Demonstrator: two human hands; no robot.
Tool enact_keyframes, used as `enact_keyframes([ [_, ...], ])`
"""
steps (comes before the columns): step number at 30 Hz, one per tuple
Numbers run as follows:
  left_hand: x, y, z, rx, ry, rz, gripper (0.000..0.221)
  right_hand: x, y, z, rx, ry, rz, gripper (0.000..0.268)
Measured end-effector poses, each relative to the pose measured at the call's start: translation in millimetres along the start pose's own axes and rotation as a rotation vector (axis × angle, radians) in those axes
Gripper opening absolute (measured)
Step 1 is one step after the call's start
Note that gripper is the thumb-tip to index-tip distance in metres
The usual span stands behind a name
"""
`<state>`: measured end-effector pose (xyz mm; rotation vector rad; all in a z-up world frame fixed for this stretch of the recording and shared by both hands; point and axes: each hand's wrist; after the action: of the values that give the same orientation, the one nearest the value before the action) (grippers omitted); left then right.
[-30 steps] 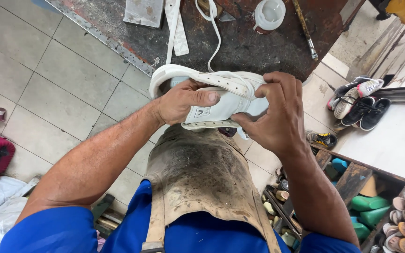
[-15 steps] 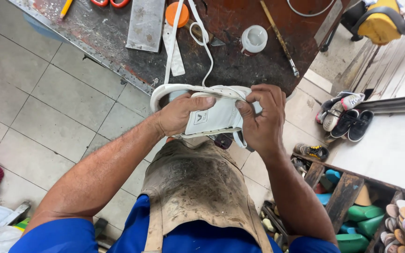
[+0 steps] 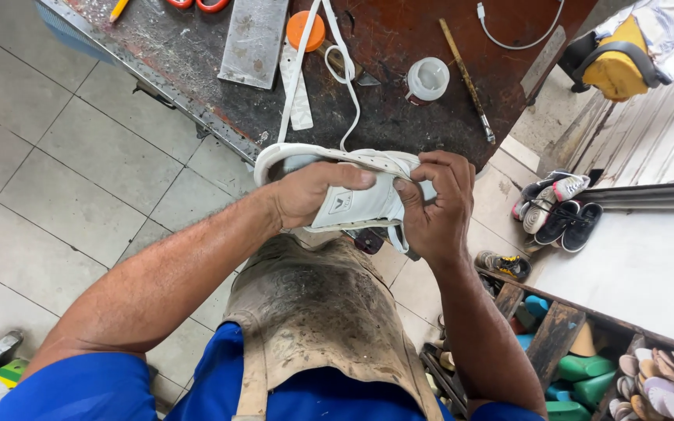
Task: Applying glue to a shoe and a patch, then assembling them at a repair bench
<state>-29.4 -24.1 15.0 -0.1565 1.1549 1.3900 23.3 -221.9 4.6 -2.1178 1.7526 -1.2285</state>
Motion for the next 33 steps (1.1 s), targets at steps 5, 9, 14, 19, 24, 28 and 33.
enact_keyframes([
  [5, -10.2, 9.1, 2.5, -0.033, 0.031, -0.098, 0.033, 1.0, -2.0, -1.1, 0.007, -0.022, -0.002, 0.025],
  [9, -1.5, -0.4, -5.3, -0.049, 0.040, -0.102, 0.032, -0.4, -0.2, 3.0, 0.020, -0.019, 0.000, 0.025],
  [14, 4.2, -6.8, -11.2, -0.103, 0.036, -0.059, 0.032, -2.4, 1.5, 4.8, 0.037, 0.012, 0.007, 0.027],
  [19, 7.2, -5.2, -13.5, -0.136, 0.040, -0.032, 0.033, -3.9, 1.5, 4.5, 0.048, 0.033, 0.006, 0.026],
  [24, 6.8, -10.0, -18.3, -0.158, 0.071, -0.006, 0.035, -7.9, 2.8, 1.9, 0.057, 0.070, 0.018, 0.028],
  [28, -0.5, -11.3, -15.9, -0.208, 0.016, 0.043, 0.031, -4.8, 3.6, 5.3, 0.064, 0.106, -0.013, 0.026],
  [33, 4.2, -15.2, -20.1, -0.220, 0.031, 0.086, 0.029, 6.4, -0.1, -6.1, 0.028, 0.064, -0.162, 0.028],
])
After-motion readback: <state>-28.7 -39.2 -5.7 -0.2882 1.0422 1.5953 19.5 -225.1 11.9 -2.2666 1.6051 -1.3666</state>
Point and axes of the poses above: each hand's wrist, its own y-axis away from the middle knuckle, its own x-axis out of the back of the hand, z = x × y, and after that the axes turned 5 degrees about z, right-handed
